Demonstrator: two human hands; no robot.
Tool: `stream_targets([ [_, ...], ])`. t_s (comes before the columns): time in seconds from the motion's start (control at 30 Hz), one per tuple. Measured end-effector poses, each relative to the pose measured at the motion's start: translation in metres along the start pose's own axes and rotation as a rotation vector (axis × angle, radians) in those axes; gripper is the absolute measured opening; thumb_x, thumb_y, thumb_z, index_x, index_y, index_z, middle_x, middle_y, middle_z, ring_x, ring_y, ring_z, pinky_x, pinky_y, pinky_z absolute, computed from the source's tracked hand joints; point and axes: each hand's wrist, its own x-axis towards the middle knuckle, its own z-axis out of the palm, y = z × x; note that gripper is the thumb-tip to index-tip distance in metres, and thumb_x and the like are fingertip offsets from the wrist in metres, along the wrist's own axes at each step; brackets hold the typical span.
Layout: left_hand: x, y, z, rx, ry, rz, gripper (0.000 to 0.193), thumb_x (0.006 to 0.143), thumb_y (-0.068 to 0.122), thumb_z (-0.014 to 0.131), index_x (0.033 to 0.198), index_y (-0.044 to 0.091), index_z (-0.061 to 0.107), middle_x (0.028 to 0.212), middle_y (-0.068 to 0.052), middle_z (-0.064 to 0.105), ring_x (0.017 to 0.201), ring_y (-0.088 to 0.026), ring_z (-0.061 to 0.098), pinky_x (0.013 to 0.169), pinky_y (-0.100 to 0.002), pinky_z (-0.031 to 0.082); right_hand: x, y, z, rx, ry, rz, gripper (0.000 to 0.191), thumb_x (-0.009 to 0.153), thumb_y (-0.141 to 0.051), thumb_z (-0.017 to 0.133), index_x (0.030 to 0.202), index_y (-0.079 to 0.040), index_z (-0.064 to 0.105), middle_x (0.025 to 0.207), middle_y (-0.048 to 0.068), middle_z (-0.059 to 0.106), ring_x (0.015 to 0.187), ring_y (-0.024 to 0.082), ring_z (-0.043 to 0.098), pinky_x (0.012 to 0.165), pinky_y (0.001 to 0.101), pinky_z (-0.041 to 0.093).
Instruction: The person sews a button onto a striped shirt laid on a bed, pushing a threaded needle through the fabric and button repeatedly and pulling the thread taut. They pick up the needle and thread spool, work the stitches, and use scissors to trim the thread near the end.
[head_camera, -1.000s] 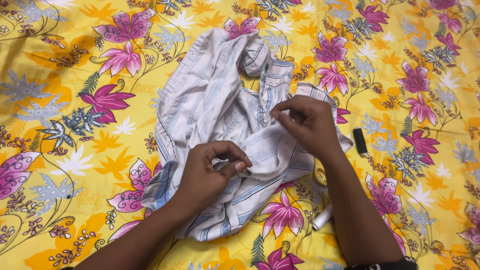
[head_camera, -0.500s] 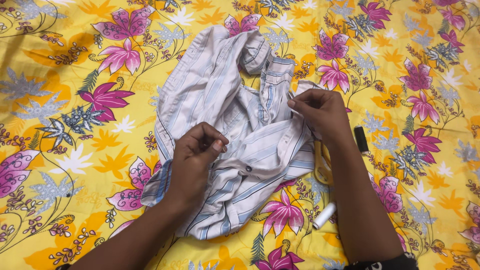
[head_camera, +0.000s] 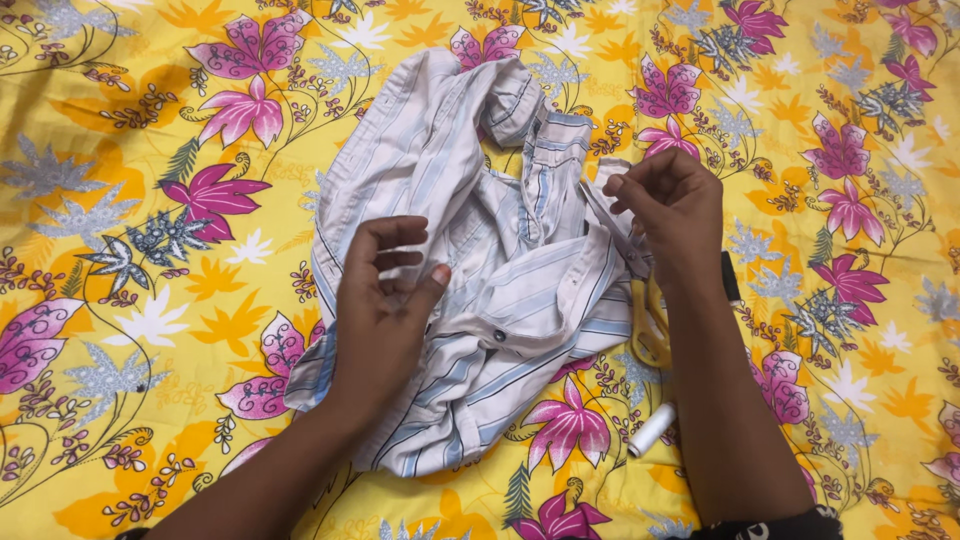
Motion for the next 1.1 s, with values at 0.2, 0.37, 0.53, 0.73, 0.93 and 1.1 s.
stream_targets([
  [0.2,-0.005,0.027,-0.01,0.412,-0.389,0.294,0.025,0.077,0.008,0.079,0.1,0.008,0.071,0.096,-0.005,0.071,0.094,-0.02,0.068,0.087,-0.032,0.052,-0.017,-0.022,0.012,-0.039,-0.11,0.011,0.013,0.089,-0.005,0.079,0.096,-0.005,0.069,0.08,0.0,0.07,0.07,0.004,0.063,0.059,0.02,0.044],
  [0.37,-0.005,0.026,-0.007,0.557,-0.521,0.436,0.025,0.069,0.012,0.083,0.091,0.01,0.073,0.091,-0.008,0.071,0.093,-0.032,0.064,0.087,-0.043,0.046,-0.049,-0.03,0.031,0.012,-0.323,0.095,0.01,0.088,-0.005,0.077,0.097,-0.004,0.071,0.09,-0.002,0.07,0.083,0.003,0.063,0.074,0.0214,0.05],
  [0.53,-0.004,0.02,-0.006,0.644,-0.533,0.335,0.015,0.07,0.009,0.08,0.083,0.012,0.074,0.083,-0.004,0.071,0.088,-0.028,0.066,0.083,-0.042,0.046,-0.073,-0.026,0.036,-0.084,-0.497,0.094,0.009,0.088,-0.006,0.077,0.094,-0.004,0.07,0.091,-0.001,0.071,0.083,0.006,0.063,0.071,0.0242,0.051],
  [0.73,-0.009,0.012,-0.004,0.593,-0.541,0.426,0.01,0.075,0.008,0.077,0.081,0.011,0.071,0.08,-0.003,0.07,0.085,-0.026,0.067,0.082,-0.041,0.046,-0.108,-0.032,0.021,-0.235,-0.484,0.043,0.008,0.086,-0.009,0.077,0.091,-0.004,0.072,0.089,0.001,0.07,0.084,0.01,0.066,0.072,0.0264,0.052],
  [0.93,-0.017,0.007,-0.002,0.595,-0.587,0.649,0.011,0.076,0.009,0.078,0.082,0.01,0.069,0.083,-0.003,0.065,0.084,-0.025,0.064,0.082,-0.041,0.045,-0.121,-0.042,0.017,-0.369,-0.474,-0.099,0.009,0.085,-0.011,0.077,0.091,-0.005,0.074,0.087,0.003,0.071,0.082,0.013,0.068,0.069,0.0277,0.051],
  [1.1,-0.017,0.007,-0.003,0.583,-0.56,0.748,0.011,0.077,0.008,0.077,0.083,0.011,0.069,0.085,-0.001,0.064,0.085,-0.023,0.063,0.087,-0.041,0.046,-0.123,-0.047,0.018,-0.388,-0.43,-0.192,0.008,0.085,-0.01,0.077,0.092,-0.005,0.075,0.088,0.004,0.071,0.081,0.014,0.068,0.068,0.0273,0.052],
])
